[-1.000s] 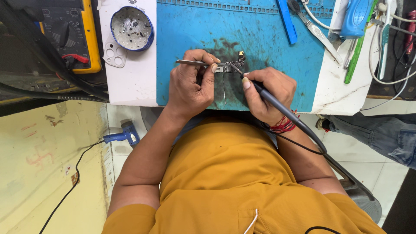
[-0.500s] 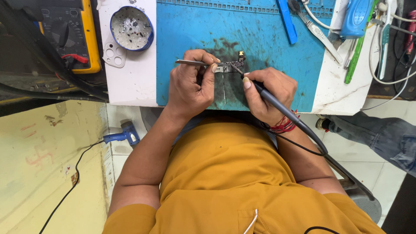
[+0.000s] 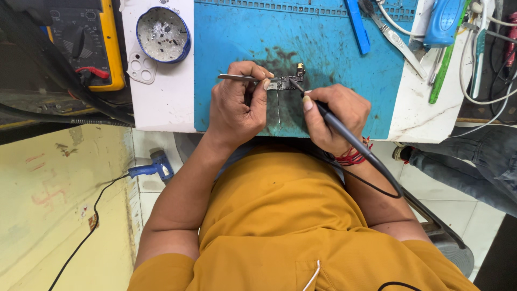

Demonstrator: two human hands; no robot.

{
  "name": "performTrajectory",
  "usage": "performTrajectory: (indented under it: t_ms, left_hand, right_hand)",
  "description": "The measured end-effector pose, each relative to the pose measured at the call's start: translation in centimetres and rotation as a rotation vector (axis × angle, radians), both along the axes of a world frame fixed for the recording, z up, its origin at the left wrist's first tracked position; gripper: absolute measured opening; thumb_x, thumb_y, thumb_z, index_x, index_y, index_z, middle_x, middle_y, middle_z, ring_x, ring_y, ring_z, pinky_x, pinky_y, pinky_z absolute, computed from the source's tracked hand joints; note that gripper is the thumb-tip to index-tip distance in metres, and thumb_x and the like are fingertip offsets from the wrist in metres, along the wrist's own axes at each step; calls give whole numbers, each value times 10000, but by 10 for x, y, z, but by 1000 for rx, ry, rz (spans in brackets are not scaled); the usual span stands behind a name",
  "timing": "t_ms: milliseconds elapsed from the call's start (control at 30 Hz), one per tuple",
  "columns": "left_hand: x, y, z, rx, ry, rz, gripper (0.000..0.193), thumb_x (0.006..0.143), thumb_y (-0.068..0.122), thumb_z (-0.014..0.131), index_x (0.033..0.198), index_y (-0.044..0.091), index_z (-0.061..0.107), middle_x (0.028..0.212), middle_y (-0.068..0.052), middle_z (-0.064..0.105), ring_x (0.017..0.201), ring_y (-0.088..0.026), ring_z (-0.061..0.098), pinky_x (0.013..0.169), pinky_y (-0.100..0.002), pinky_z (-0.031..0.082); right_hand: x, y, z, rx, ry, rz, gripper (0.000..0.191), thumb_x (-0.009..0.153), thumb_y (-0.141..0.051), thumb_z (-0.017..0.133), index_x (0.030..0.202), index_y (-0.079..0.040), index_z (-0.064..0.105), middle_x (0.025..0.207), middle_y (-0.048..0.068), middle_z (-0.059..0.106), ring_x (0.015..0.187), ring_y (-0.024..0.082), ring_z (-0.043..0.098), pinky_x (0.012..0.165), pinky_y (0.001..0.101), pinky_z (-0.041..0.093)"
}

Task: The person solders components on a phone motherboard placed on a blue work mat, holding the board steady with one hand while applying a soldering iron with the other. They use tweezers to reposition the board and small parts, and dip the iron in flux between soldering passes.

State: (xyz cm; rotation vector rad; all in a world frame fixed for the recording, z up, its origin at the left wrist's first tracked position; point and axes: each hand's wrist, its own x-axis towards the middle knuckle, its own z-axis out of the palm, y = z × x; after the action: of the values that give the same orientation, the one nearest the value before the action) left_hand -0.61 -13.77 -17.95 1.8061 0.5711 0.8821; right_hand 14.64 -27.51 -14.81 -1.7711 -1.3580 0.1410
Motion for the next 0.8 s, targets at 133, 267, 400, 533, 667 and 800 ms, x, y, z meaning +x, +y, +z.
performTrajectory:
  t_ms: [133,267,400,533,667,800]
  left_hand:
    - [0,1,0,0,1,0,209,1014,-63,659,1110,51,513,1023,-66,715,691,-70,616,612,-239,512]
    - [0,1,0,8,0,1,209,1017,-61,661,1110,53,512,1022,-64,715,697,-71,617,624,-240,520]
    - [0,1,0,-21,-6,-4,207,1016,-60,658,1111,51,512,1023,-64,716,701,-66,628,619,-238,520]
    - [0,0,0,-4,5,1,208,1016,-63,659,1113,51,515,1025,-68,715,689,-68,600,615,-237,513]
    - [0,1,0,-13,6,0,208,1015,-64,659,1110,50,513,1021,-65,717,668,-62,589,599,-235,499]
    - [1,0,0,-24,1,-2,208,1019,-63,657,1116,51,512,1021,-60,719,677,-60,599,607,-234,508]
  right_hand:
    - [1,0,0,-2,-17,29,50,954,-37,740,975,-27,696,807,108,676,681,261,645,638,359,479]
    - [0,0,0,-4,-22,13,51,956,-37,741,982,-31,698,817,112,676,694,264,649,648,362,484]
    - [1,0,0,8,-8,35,52,957,-34,740,988,-32,699,828,109,688,700,258,658,655,356,496]
    - [1,0,0,-14,-33,35,54,953,-33,744,989,-31,703,818,110,680,704,267,660,656,359,496]
    - [1,0,0,-11,-29,34,57,954,-37,748,987,-31,702,823,112,682,701,271,660,653,360,496]
    - [1,1,0,4,-22,38,56,964,-32,744,993,-34,696,840,110,691,712,271,663,665,359,502]
